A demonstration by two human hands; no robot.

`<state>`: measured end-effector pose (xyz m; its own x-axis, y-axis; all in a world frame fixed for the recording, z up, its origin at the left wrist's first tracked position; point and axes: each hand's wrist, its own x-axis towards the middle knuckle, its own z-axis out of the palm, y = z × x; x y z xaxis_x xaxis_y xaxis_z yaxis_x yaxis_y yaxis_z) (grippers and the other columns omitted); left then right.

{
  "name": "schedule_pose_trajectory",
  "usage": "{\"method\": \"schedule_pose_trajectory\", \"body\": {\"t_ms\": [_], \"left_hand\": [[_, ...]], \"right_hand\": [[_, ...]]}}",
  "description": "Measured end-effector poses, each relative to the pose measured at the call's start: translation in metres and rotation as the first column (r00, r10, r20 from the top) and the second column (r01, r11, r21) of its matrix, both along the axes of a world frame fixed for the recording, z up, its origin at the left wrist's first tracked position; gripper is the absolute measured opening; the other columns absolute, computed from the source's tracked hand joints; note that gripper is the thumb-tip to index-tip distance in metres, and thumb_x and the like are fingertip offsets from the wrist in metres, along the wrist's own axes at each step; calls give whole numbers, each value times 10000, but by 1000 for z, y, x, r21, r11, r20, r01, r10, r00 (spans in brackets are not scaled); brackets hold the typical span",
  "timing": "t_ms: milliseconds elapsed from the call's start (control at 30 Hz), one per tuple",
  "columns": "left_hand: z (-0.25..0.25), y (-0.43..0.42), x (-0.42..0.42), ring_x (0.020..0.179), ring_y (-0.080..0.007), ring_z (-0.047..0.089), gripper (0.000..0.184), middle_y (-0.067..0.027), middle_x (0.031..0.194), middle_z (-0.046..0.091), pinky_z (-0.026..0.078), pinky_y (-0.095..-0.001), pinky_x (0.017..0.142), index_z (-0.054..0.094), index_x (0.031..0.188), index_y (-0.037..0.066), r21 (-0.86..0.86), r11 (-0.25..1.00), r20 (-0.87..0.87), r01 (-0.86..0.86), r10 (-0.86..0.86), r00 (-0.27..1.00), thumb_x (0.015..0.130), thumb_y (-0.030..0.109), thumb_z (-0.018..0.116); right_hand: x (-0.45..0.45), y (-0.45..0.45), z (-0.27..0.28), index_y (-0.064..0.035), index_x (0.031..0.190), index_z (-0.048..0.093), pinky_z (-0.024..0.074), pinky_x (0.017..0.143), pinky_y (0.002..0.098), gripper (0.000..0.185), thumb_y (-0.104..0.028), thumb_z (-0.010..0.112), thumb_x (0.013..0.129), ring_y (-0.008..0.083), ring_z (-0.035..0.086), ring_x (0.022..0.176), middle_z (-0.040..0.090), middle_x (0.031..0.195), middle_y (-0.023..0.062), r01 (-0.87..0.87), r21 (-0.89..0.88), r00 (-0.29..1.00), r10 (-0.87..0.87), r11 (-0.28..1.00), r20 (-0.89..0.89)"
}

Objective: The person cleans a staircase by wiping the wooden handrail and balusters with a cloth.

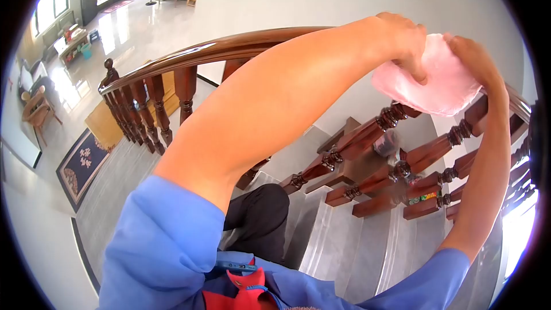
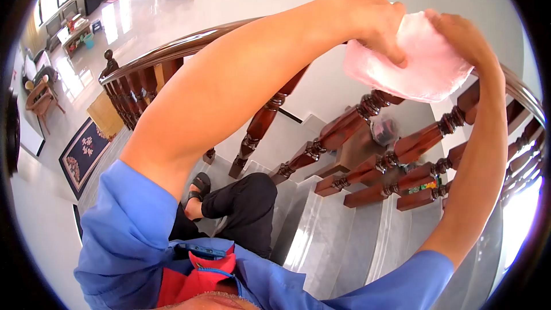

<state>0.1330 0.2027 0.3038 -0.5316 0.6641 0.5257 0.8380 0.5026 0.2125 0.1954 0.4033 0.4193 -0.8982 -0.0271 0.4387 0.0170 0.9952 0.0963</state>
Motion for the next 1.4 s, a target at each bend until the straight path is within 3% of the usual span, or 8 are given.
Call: {"method": "schedule_pose_trajectory", "body": {"t_ms": [200, 367, 733, 1000, 1100, 1233, 1267, 1400], "left_hand": [[-42, -71, -63, 890, -275, 744, 582, -157, 987, 774, 570, -362, 818, 763, 1102, 71, -45, 968, 218, 246, -231, 948, 676, 452, 876], [-96, -151, -109, 865, -216, 724, 639, -110, 1012, 751, 581, -349, 802, 678, 1181, 7, 93, 880, 495, 467, -447, 745, 699, 365, 896], [-196, -320, -143, 1336, -313, 529, 1136, -163, 1411, 563, 439, -463, 1119, 360, 1517, 61, -3, 998, 664, 57, -41, 747, 579, 322, 946], [-257, -396, -162, 1339, -285, 524, 1078, -146, 1438, 561, 412, -433, 1150, 432, 1483, 57, 148, 989, 686, 8, -109, 720, 570, 303, 950], [-281, -419, -160, 1340, -270, 523, 1200, -144, 1456, 557, 381, -415, 1173, 361, 1572, 96, 48, 963, 571, -264, 190, 799, 549, 323, 945], [-238, -388, -118, 1331, -261, 531, 898, -164, 1486, 536, 388, -391, 1151, 404, 1564, 96, 161, 956, 769, -246, 35, 638, 837, 444, 801], [-228, -386, -126, 1300, -246, 550, 723, -173, 1469, 550, 413, -381, 1117, 477, 1518, 78, -5, 976, 619, -216, 172, 766, 998, 573, 563], [-180, -298, -106, 1171, -285, 619, 786, -212, 1332, 625, 475, -397, 1011, 581, 1353, -14, 87, 921, 562, -380, 269, 782, 1033, 669, 364]], "right_hand": [[-37, -68, -45, -2, 1266, 652, 529, 917, 410, 783, -643, 709, 819, 328, 698, 1046, 717, 1187, 222, -174, 228, 940, 92, 958, 330], [-59, -169, -99, -49, 1277, 662, 523, 936, 391, 853, -560, 877, 628, 346, 696, 1052, 727, 1165, 205, -187, 354, 923, 41, 916, 382], [-140, -325, -220, -85, 1013, 805, 567, 803, 381, 654, -648, 794, 682, 274, 733, 939, 771, 984, 135, -354, 407, 875, 145, 842, 461], [-170, -407, -286, -112, 1211, 743, 554, 905, 430, 769, -689, 808, 706, 243, 717, 1077, 751, 1168, 61, -357, 386, 888, 180, 851, 423], [-164, -415, -281, -102, 1263, 715, 548, 924, 442, 818, -705, 802, 718, 237, 713, 1096, 744, 1193, 56, -363, 418, 889, 174, 833, 424], [-152, -386, -255, -85, 1271, 701, 549, 932, 430, 834, -708, 802, 724, 241, 719, 1081, 748, 1171, 78, -448, 426, 826, 182, 786, 533], [-149, -374, -249, -85, 1271, 701, 549, 932, 430, 834, -708, 802, 724, 241, 719, 1081, 748, 1171, 78, -445, 424, 829, 183, 788, 529], [-124, -299, -209, -49, 1211, 689, 573, 881, 418, 860, -735, 794, 702, 271, 729, 1026, 762, 1089, 94, -410, 464, 883, 216, 785, 416]]}}
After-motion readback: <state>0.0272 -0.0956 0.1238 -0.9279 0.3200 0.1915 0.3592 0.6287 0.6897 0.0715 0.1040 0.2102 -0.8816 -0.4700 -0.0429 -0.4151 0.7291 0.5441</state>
